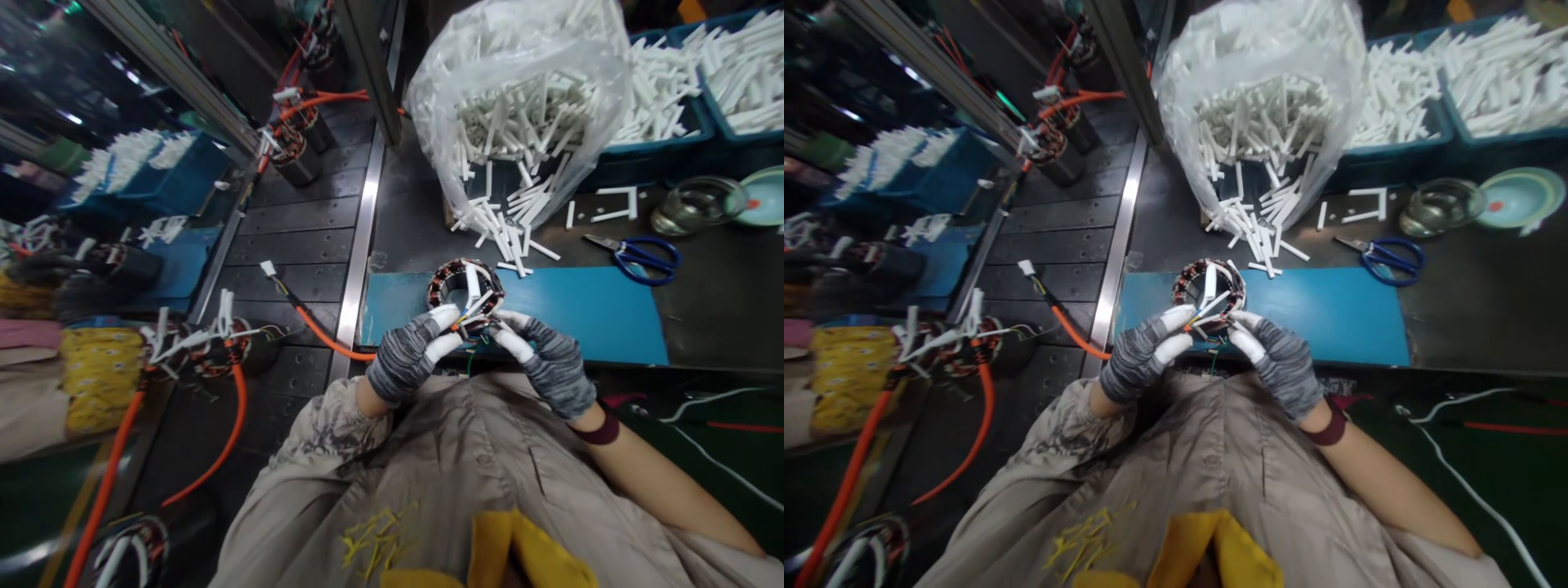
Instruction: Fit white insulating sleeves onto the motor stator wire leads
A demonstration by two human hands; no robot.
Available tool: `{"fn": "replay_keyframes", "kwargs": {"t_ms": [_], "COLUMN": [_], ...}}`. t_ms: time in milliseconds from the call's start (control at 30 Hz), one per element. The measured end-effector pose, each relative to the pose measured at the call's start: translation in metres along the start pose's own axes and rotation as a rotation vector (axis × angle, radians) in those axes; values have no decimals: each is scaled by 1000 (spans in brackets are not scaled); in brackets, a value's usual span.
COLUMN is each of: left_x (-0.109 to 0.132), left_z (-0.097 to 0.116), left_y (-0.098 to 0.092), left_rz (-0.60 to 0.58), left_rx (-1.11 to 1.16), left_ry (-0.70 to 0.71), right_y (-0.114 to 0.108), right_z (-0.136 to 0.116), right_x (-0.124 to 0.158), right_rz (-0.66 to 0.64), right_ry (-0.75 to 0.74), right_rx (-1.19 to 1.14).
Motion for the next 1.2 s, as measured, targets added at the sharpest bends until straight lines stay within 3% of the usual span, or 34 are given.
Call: {"fn": "replay_keyframes", "kwargs": {"t_ms": [167,300,433,500,700,800,867,1000,1067,1133,1200], "left_x": [-2,4,13,16,22,24,24,22,20,19,18], "left_z": [-2,-15,-30,-34,-34,-34,-31,-24,-23,-24,-25], "left_y": [-4,-1,4,6,15,18,18,14,13,13,13], "left_rz": [-61,-95,-101,-99,-78,-77,-47,7,11,2,-15], "left_rx": [164,274,250,208,154,113,103,139,153,154,155], "left_ry": [-212,-281,-221,-162,-30,-18,29,135,142,121,101], "right_y": [10,21,24,23,50,55,45,8,0,2,9], "right_z": [-25,-36,-39,-33,2,12,14,7,4,3,3], "right_x": [-24,-20,-3,0,14,22,23,15,16,18,19], "right_rz": [-157,-303,-233,-260,-558,-531,-477,-184,-81,-78,-132], "right_ry": [-360,-440,-482,-336,436,591,511,34,-162,-224,-140], "right_rx": [329,319,477,359,-420,-533,-404,99,311,392,305]}}
Point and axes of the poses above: each hand's wrist, its own x-axis away from the middle knuckle, its own y-axis out of the palm, z = x × y, the point moved 5 cm from there along -x, towards the middle knuckle, and after that the axes turned 15 degrees about z, right-handed, at the moved point
